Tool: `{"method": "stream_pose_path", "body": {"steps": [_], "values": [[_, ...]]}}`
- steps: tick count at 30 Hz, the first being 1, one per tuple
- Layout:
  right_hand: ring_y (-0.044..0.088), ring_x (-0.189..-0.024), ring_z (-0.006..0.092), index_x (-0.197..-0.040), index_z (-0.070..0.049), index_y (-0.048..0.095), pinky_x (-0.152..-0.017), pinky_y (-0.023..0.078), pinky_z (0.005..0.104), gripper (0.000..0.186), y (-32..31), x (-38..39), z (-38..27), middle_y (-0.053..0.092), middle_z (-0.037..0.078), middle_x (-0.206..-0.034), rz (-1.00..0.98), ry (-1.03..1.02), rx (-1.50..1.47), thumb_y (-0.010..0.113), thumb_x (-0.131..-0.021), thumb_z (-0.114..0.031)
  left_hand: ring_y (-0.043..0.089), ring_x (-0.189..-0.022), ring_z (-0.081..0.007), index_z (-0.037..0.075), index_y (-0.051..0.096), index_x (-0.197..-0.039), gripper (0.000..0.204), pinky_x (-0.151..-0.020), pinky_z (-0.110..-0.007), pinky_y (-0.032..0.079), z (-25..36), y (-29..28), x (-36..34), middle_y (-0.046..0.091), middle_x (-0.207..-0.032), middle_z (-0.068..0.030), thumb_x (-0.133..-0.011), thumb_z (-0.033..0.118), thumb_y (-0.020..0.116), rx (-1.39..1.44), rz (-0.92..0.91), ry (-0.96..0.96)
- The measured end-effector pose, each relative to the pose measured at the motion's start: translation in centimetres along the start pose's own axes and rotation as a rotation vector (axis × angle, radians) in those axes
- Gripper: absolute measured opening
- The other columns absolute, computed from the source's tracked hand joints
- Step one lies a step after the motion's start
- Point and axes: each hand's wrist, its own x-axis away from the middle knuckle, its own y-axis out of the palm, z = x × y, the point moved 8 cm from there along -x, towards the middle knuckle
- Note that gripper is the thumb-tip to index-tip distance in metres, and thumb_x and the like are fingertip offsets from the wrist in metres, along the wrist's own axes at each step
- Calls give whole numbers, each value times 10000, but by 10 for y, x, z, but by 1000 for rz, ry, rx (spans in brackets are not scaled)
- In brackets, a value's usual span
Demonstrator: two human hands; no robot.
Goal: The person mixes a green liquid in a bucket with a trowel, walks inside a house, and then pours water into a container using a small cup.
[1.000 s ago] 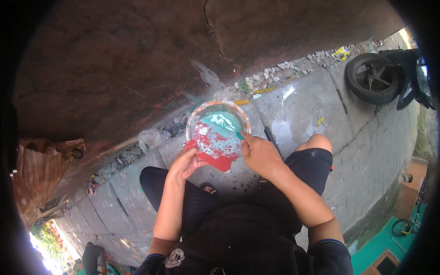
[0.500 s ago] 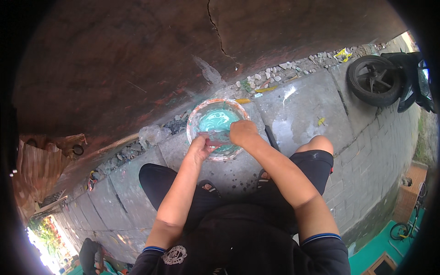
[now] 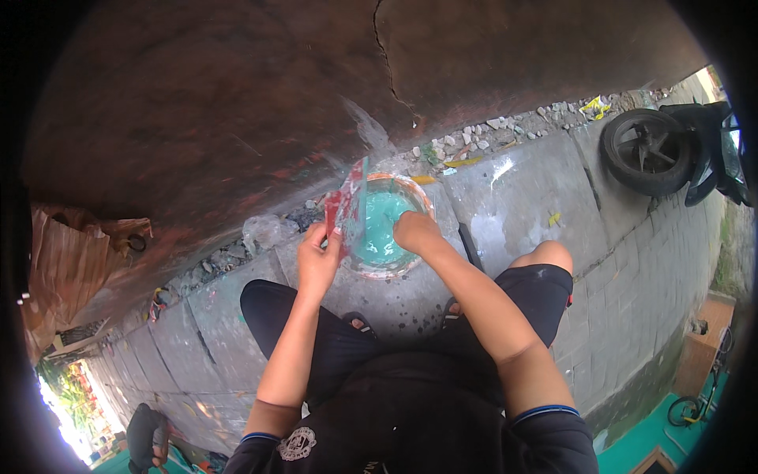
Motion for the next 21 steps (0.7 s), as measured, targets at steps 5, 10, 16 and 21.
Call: {"method": "stream_pose_path", "body": {"steps": [5, 10, 16, 21], "values": [[640, -963, 453, -962, 45, 693, -898, 497, 494, 368, -38, 40, 20, 663, 306, -990, 76, 3, -223, 483, -931, -255, 527, -1210, -311, 180, 726, -1154, 446, -1062, -425, 392, 30, 1, 19, 590, -1243, -101, -767, -37, 673, -309, -145, 358], [634, -929, 469, -944, 41, 682, -870, 496, 506, 351, -36, 49, 33, 657, 309, -945, 111, -59, -321, 493, -931, -254, 323, -1428, -326, 182, 756, -1100, 405, -1191, -536, 203, -5, -3, 10, 471, -1461, -112, -746, -4, 698, -500, -244, 451], [665, -898, 447, -954, 60, 674, -863, 520, 490, 345, 12, 23, 20, 670, 316, -930, 110, -37, -149, 493, -932, -233, 207, -1478, -380, 133, 758, -1083, 348, -1193, -526, 200, -26, -14, 12, 332, -1560, -162, -779, -8, 665, -628, -109, 305], [685, -914, 422, -989, 61, 673, -856, 538, 474, 340, 35, -4, 19, 687, 297, -962, 93, 18, 7, 489, -929, -219, 177, -1472, -442, 23, 690, -1157, 374, -1188, -514, 209, -58, -5, 10, 287, -1558, -243, -786, 12, 652, -510, -224, 315]]}}
